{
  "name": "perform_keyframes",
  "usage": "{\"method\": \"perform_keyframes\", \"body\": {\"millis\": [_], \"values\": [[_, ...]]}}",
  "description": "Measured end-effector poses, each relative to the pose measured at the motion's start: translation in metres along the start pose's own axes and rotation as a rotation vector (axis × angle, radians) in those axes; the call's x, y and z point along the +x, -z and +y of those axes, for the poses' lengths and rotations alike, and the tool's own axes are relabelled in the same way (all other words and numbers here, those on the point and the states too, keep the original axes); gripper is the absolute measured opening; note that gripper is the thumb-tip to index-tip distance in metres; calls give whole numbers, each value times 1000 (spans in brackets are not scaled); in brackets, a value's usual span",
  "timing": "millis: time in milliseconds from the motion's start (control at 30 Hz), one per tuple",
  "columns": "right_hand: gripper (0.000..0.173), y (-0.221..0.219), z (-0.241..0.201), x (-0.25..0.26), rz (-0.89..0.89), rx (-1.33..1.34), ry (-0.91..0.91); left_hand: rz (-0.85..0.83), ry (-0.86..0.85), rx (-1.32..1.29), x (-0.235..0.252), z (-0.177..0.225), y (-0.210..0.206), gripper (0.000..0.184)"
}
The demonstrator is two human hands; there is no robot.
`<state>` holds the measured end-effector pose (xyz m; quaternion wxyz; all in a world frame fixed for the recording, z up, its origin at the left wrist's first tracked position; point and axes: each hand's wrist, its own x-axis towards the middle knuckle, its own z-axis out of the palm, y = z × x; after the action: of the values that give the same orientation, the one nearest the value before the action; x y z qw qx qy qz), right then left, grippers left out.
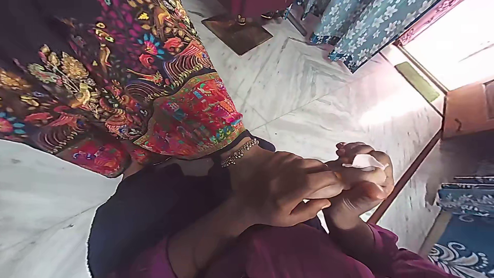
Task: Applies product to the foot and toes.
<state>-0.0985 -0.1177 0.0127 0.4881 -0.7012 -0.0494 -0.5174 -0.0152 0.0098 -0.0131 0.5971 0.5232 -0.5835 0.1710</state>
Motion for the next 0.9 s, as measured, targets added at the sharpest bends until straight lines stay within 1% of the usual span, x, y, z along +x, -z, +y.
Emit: {"method": "perform_keyframes", "body": {"millis": [133,233,300,400,533,633,733,800,900], "values": [[28,1,3,-2,33,-23,-41,3,-14,16,0,-1,0,27],[27,-1,5,-2,66,-8,-34,16,-7,15,0,0,-1,26],[24,-1,4,-3,36,8,-7,10,-6,12,0,0,0,26],[19,1,0,2,-65,7,28,3,9,-13,-1,1,-1,29],[18,4,0,7,-118,35,25,-12,5,14,0,0,1,31],[17,4,7,3,-23,77,-33,-14,-2,41,0,0,-1,27],[21,3,11,3,40,121,-72,-15,8,59,0,0,-1,25],[21,3,9,2,22,80,-51,-16,8,63,0,0,-1,25],[23,2,5,4,-64,8,33,-20,9,42,-2,-1,1,27]]}}
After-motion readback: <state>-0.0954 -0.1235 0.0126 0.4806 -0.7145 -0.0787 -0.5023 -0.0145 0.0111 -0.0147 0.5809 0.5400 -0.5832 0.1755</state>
